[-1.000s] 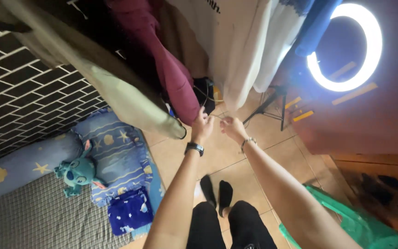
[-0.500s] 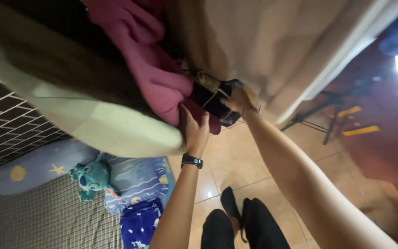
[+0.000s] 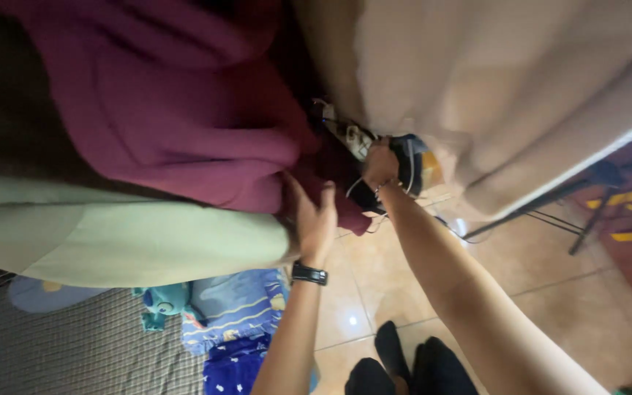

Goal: Tidying and organizing personal belongings including clothes, a wallet, and a blanket, then connecting a fan.

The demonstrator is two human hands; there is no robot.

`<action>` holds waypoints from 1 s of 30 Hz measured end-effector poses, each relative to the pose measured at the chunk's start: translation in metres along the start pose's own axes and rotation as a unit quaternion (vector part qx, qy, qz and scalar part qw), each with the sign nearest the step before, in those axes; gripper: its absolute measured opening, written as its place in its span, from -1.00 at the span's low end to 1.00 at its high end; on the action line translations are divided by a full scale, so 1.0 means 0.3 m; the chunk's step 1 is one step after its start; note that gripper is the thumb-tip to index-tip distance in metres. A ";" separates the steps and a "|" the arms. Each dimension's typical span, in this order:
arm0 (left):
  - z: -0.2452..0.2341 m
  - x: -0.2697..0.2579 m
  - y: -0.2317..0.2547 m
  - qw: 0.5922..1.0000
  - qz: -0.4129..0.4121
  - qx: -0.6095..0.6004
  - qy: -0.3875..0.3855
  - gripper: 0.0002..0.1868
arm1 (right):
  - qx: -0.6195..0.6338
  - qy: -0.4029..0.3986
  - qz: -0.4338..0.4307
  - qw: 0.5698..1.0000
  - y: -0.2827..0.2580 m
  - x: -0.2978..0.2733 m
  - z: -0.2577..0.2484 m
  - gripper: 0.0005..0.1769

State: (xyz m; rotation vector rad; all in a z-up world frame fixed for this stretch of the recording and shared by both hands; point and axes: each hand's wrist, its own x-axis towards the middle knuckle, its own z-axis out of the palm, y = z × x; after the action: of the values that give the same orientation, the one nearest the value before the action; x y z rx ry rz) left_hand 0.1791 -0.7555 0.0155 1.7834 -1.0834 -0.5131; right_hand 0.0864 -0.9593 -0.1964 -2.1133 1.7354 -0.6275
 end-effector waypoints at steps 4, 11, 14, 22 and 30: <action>-0.015 -0.012 -0.031 1.000 0.011 0.001 -0.016 0.04 | 0.044 -0.047 0.020 0.998 0.085 -0.121 -0.044 -0.26; 0.002 -0.144 -0.172 0.992 0.000 0.092 -0.084 0.02 | 0.026 -0.108 0.071 0.991 0.100 -0.504 -0.406 -0.40; -0.027 -0.240 -0.125 0.992 -0.032 0.089 -0.078 0.00 | 0.002 -0.127 0.066 0.990 0.133 -0.672 -0.545 -0.43; -0.055 -0.649 -0.280 0.992 -0.059 0.097 -0.056 -0.16 | 0.081 -0.230 0.168 0.955 0.045 -1.127 -1.038 -0.42; -0.103 -1.077 -0.383 0.928 -0.340 -0.133 -0.076 -0.20 | 0.027 -0.290 -0.048 0.955 0.083 -1.455 -1.251 -0.33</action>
State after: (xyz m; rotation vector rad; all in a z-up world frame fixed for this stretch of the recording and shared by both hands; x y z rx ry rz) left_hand 0.0852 -0.4485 -0.1090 1.8634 -0.4265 -1.1731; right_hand -0.2033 -0.5291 0.0546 -2.0718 1.2785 -0.0508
